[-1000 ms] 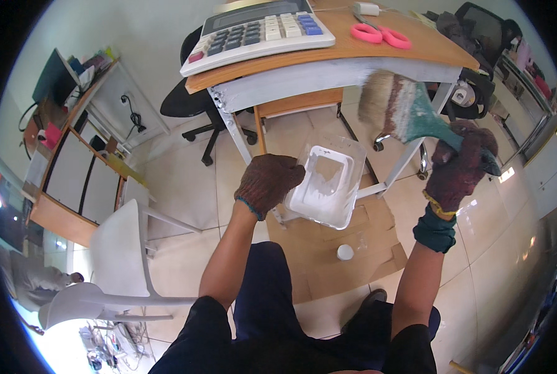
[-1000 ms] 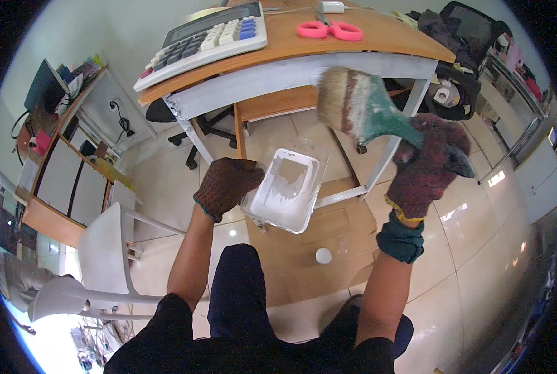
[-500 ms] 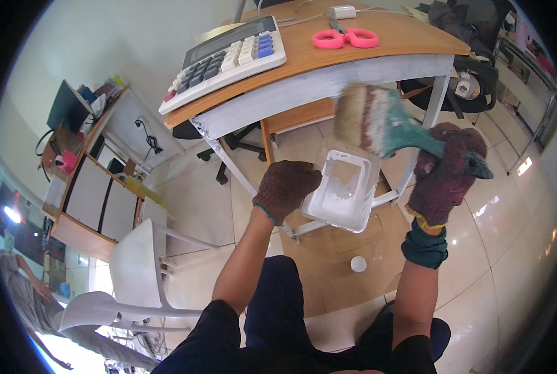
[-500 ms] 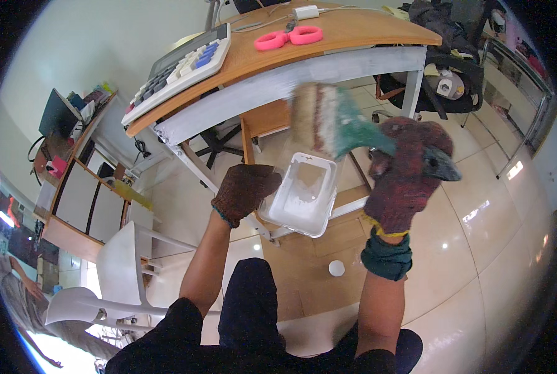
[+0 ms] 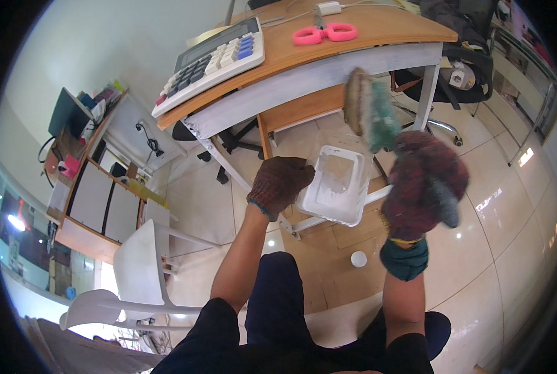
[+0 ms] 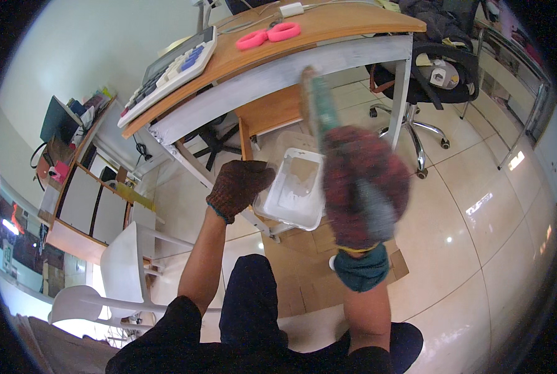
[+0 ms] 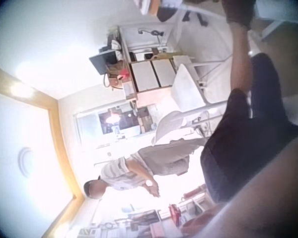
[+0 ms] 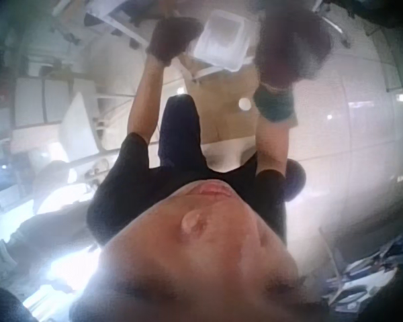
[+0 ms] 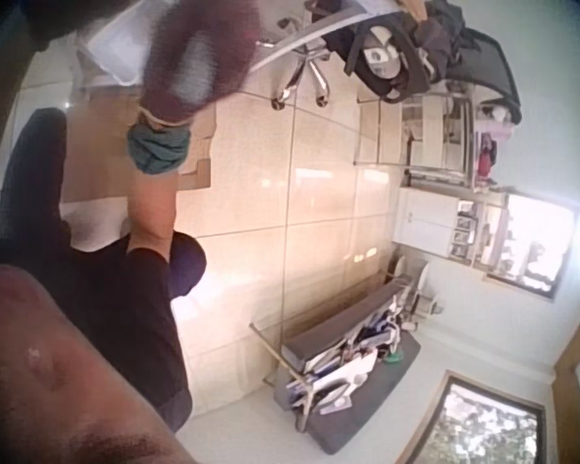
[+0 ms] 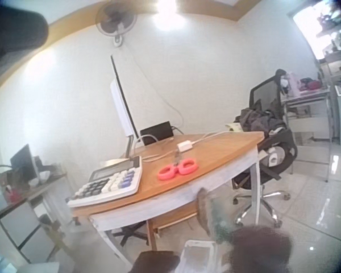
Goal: The person kneels on the floor and uses a paintbrush to apply white paint to the metal frame of a desk. They repeatedly dip the brush into a paint container and apply paint to the legs and crossbars of the desk frame.
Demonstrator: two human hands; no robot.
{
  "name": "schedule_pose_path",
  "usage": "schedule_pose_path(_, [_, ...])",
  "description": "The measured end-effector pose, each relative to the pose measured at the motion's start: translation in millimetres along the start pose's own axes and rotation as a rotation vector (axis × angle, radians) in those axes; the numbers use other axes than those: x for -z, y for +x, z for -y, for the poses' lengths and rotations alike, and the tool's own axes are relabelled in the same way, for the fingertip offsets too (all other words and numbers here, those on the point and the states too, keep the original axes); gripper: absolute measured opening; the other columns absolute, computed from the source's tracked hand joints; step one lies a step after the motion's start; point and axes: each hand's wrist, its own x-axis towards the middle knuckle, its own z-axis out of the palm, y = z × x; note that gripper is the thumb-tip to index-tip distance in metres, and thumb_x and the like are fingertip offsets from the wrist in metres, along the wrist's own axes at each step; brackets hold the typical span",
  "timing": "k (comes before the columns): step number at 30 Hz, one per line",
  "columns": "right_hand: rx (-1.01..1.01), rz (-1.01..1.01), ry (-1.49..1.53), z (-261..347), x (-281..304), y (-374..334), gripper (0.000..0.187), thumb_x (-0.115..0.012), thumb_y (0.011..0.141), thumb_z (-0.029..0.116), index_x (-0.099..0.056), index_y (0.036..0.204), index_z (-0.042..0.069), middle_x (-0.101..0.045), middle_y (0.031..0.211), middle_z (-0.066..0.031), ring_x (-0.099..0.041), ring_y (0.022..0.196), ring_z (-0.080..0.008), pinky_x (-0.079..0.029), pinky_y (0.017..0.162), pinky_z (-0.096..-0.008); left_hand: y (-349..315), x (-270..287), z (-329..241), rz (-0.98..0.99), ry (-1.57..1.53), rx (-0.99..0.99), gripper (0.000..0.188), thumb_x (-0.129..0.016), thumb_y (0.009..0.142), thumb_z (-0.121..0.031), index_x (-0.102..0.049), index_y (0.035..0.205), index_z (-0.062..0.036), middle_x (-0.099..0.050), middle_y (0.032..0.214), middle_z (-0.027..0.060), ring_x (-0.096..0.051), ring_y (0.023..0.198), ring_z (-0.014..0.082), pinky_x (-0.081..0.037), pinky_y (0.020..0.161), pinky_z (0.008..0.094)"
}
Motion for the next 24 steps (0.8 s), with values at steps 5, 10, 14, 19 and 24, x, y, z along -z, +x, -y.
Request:
schedule_pose_path(5, [0.051, 0.331, -0.046, 11.1, -7.7, -18.0, 0.028, -0.068, 0.071, 0.006, -0.064, 0.098, 0.01, -0.066, 0.098, -0.0081, -0.064, 0.088, -0.0209, -0.049, 0.08, -0.0335, -6.2, 3.3, -2.8, -0.115, 0.043, -0.117, 0.022, -0.052, 0.081, -0.026, -0.061, 0.081, -0.006, -0.062, 0.077, 0.0131, -0.061, 0.072, 0.0305, -0.049, 0.064, 0.0372])
schedule_pose_path(10, [-0.1, 0.255, 0.103, 20.7, -12.5, -9.5, 0.012, -0.061, 0.081, 0.009, -0.056, 0.092, 0.006, -0.063, 0.091, -0.0121, -0.061, 0.077, -0.0204, -0.05, 0.069, -0.0334, -8.5, 2.9, 18.8, -0.237, 0.283, -0.374, 0.016, -0.055, 0.078, -0.021, -0.062, 0.085, -0.0091, -0.062, 0.079, 0.0093, -0.063, 0.072, 0.0273, -0.051, 0.063, 0.0363])
schedule_pose_path(14, [-0.288, -0.03, 0.274, 11.9, -12.7, 5.7, 0.016, -0.064, 0.081, 0.01, -0.05, 0.089, 0.007, -0.062, 0.087, -0.0116, -0.059, 0.07, -0.0168, -0.047, 0.052, -0.027, -5.4, 15.8, 17.8, -0.17, 0.083, -0.152, 0.023, -0.056, 0.08, -0.027, -0.064, 0.083, -0.006, -0.063, 0.074, 0.0134, -0.062, 0.067, 0.0303, -0.049, 0.062, 0.0371])
schedule_pose_path(19, [-0.281, -0.25, 0.189, -8.1, 8.6, 27.9, 0.02, -0.064, 0.082, 0.015, -0.049, 0.094, 0.008, -0.061, 0.085, -0.0108, -0.053, 0.059, -0.0109, -0.038, 0.042, -0.0211, -4.7, 24.3, 12.1, -0.161, -0.215, 0.104, 0.034, -0.056, 0.08, -0.036, -0.067, 0.083, -0.0037, -0.062, 0.067, 0.0175, -0.06, 0.062, 0.031, -0.047, 0.061, 0.037])
schedule_pose_path(24, [-0.305, -0.277, 0.316, 9.8, 5.7, 25.1, 0.026, -0.064, 0.082, 0.016, -0.048, 0.101, 0.008, -0.061, 0.085, -0.0118, -0.051, 0.055, -0.0108, -0.036, 0.039, -0.0213, -3.1, 22.9, 18.3, -0.124, -0.22, 0.099, 0.033, -0.057, 0.079, -0.033, -0.066, 0.081, -0.002, -0.06, 0.063, 0.0166, -0.061, 0.061, 0.0285, -0.048, 0.061, 0.0353])
